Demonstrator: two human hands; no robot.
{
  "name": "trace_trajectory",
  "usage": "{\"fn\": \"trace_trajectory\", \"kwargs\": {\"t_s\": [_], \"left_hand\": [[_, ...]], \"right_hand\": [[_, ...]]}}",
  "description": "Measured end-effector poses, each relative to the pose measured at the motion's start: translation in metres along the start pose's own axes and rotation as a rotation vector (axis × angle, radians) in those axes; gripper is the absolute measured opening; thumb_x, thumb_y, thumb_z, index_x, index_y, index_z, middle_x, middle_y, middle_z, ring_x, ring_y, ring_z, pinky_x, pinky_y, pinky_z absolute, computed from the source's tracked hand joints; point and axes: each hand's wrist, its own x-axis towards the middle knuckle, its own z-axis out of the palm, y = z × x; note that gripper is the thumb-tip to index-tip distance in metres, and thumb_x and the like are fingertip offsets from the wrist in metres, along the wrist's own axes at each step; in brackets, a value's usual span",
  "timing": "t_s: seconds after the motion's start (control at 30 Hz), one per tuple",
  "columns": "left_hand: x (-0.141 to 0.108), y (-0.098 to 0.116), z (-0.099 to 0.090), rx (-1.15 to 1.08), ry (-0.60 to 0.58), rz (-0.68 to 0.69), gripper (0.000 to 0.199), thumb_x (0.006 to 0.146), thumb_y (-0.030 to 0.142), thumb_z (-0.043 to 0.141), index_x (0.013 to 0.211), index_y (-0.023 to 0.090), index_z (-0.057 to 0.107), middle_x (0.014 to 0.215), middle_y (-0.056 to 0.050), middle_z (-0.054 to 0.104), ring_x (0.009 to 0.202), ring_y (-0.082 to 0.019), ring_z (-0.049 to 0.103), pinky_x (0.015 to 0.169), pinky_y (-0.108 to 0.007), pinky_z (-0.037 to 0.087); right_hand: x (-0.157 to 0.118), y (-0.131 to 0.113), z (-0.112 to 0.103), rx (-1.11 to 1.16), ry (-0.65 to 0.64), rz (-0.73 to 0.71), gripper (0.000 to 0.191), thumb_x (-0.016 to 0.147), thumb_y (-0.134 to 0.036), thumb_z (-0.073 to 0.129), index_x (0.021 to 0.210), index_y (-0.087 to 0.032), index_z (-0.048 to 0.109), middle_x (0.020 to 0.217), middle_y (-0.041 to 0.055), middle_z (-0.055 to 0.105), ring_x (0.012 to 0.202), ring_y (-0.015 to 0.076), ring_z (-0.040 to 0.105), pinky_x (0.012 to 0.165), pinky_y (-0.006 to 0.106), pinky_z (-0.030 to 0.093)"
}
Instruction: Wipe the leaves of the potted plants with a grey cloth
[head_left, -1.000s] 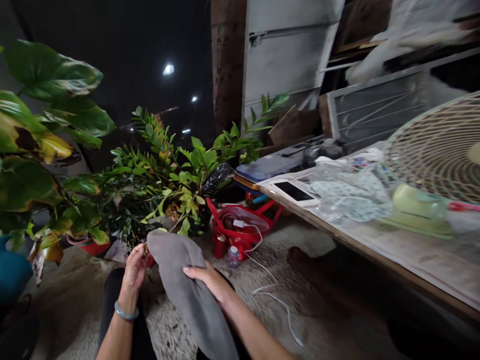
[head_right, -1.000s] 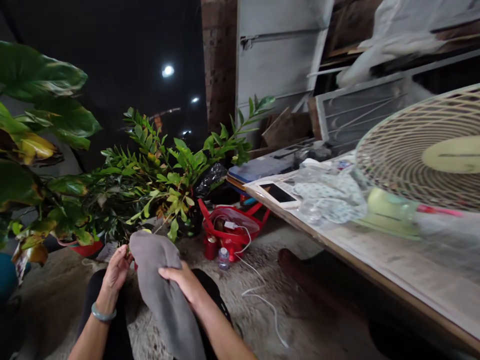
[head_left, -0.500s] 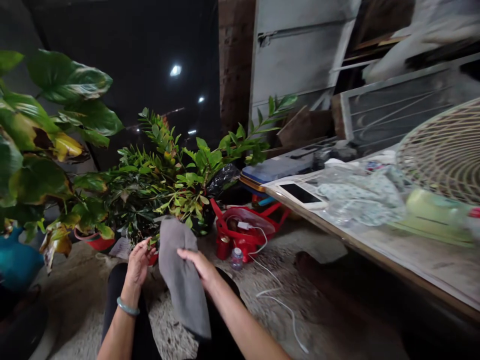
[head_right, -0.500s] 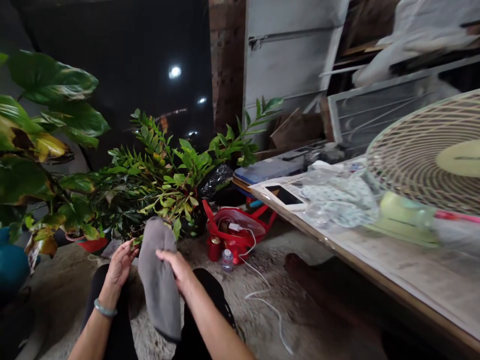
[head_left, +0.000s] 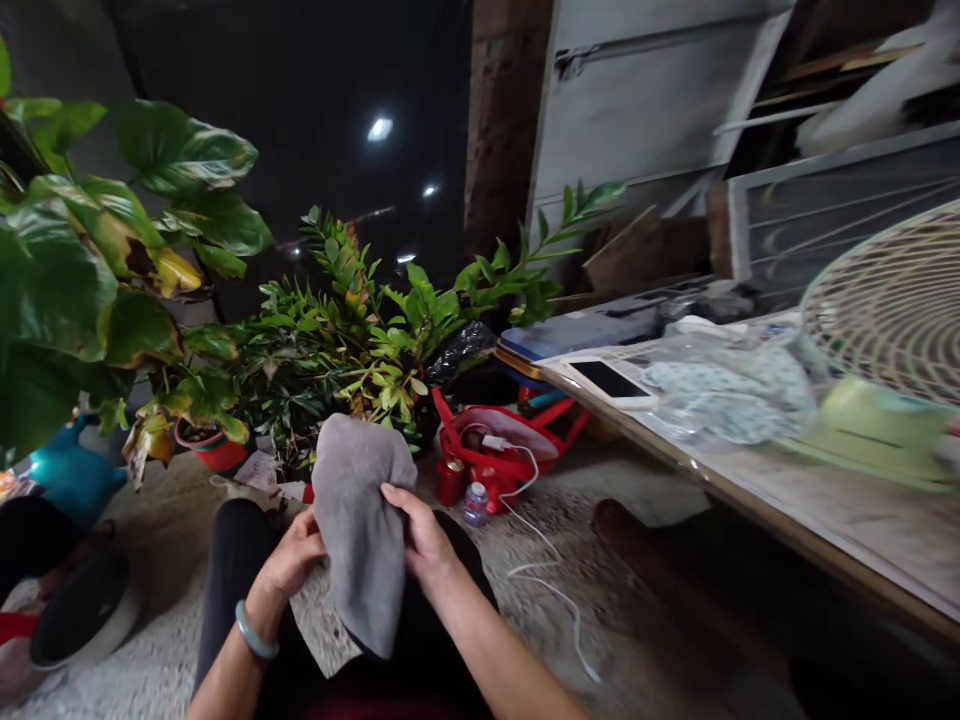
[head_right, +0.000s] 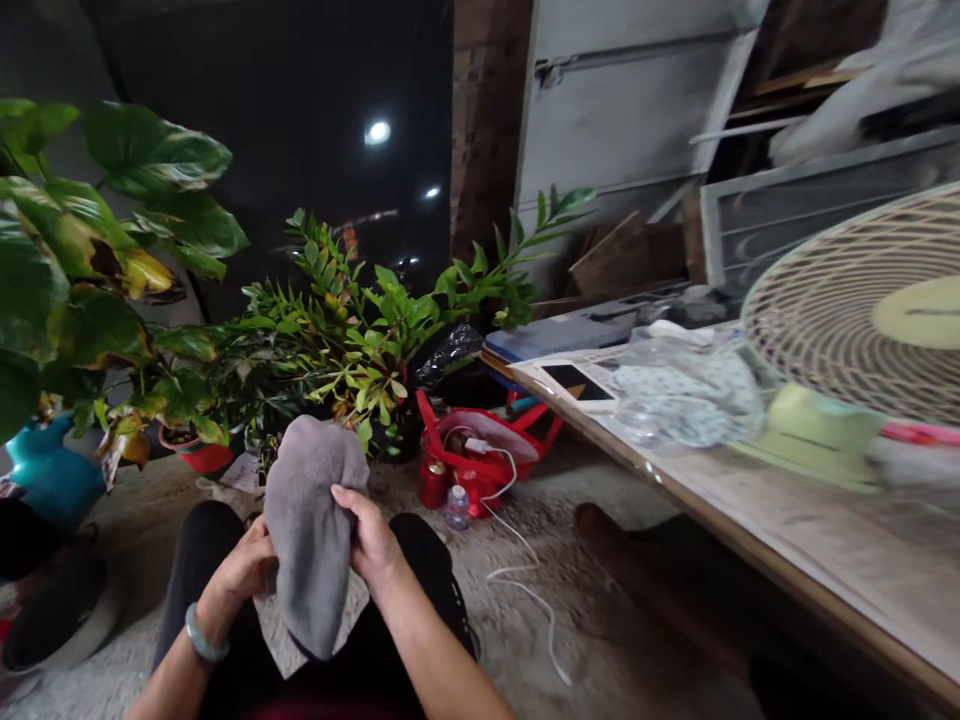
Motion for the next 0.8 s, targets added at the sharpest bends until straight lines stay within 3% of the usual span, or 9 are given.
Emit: {"fn": "trace_trajectory", "kwargs": {"t_s": [0.13,0.27,0.37,0.5,0.63,0.73,0.8], "left_hand": [[-0.02,0.008,0.005,-0.149,-0.022,0.0,0.047,0.04,0.017,0.076,0.087,0.016,0.075,0.082,-0.007,0.076,0.097,-0.038,0.068,0.085,-0.042,0.054],[-0.032,0.006,-0.001,-0.203,0.023,-0.037,0.036,0.041,0.024,0.076,0.077,0.017,0.073,0.072,-0.007,0.074,0.097,-0.041,0.068,0.089,-0.048,0.053],[-0.037,0.004,0.001,-0.188,0.069,-0.077,0.029,0.045,0.031,0.082,0.067,0.016,0.071,0.062,-0.008,0.071,0.093,-0.041,0.07,0.086,-0.047,0.055],[-0.034,0.002,0.017,-0.114,0.109,-0.11,0.044,0.053,0.03,0.089,0.091,0.014,0.073,0.082,-0.01,0.077,0.096,-0.035,0.071,0.089,-0.044,0.055],[-0.025,-0.003,0.022,-0.071,0.304,-0.057,0.051,0.055,0.026,0.091,0.099,0.017,0.067,0.087,-0.008,0.077,0.085,-0.029,0.073,0.08,-0.039,0.057],[-0.022,-0.002,0.014,-0.019,0.442,-0.02,0.05,0.058,0.026,0.09,0.099,0.018,0.063,0.079,-0.004,0.075,0.073,-0.026,0.072,0.069,-0.036,0.058],[-0.023,0.001,0.01,0.009,0.47,-0.012,0.049,0.059,0.026,0.089,0.099,0.018,0.062,0.077,-0.003,0.074,0.07,-0.025,0.072,0.067,-0.035,0.057]], "right_hand": [[-0.003,0.019,0.008,-0.045,-0.026,-0.026,0.029,0.055,-0.03,0.082,0.079,-0.017,0.072,0.073,0.0066,0.078,0.076,0.0268,0.074,0.079,0.038,0.058],[-0.013,0.029,0.008,-0.069,-0.058,-0.089,0.039,0.053,-0.029,0.086,0.088,-0.016,0.073,0.08,0.0058,0.079,0.074,0.0242,0.073,0.077,0.036,0.056],[-0.02,0.033,0.005,-0.1,-0.013,-0.128,0.039,0.051,-0.028,0.087,0.086,-0.017,0.072,0.077,0.0049,0.078,0.073,0.0244,0.072,0.074,0.036,0.054],[-0.02,0.038,-0.004,-0.119,0.017,-0.157,0.042,0.047,-0.025,0.089,0.085,-0.017,0.072,0.076,0.0048,0.077,0.073,0.0246,0.071,0.078,0.038,0.053],[-0.014,0.036,-0.012,-0.243,0.065,-0.129,0.037,0.05,-0.026,0.085,0.084,-0.016,0.073,0.074,0.0046,0.076,0.072,0.0245,0.069,0.077,0.038,0.052],[-0.011,0.022,-0.011,-0.396,0.163,-0.321,0.045,0.053,-0.024,0.085,0.097,-0.02,0.073,0.089,0.0037,0.076,0.086,0.0245,0.068,0.082,0.036,0.05],[-0.009,0.008,-0.003,-0.493,0.147,-0.467,0.052,0.06,-0.027,0.085,0.11,-0.024,0.071,0.104,0.0034,0.075,0.101,0.0242,0.065,0.091,0.035,0.047]]}}
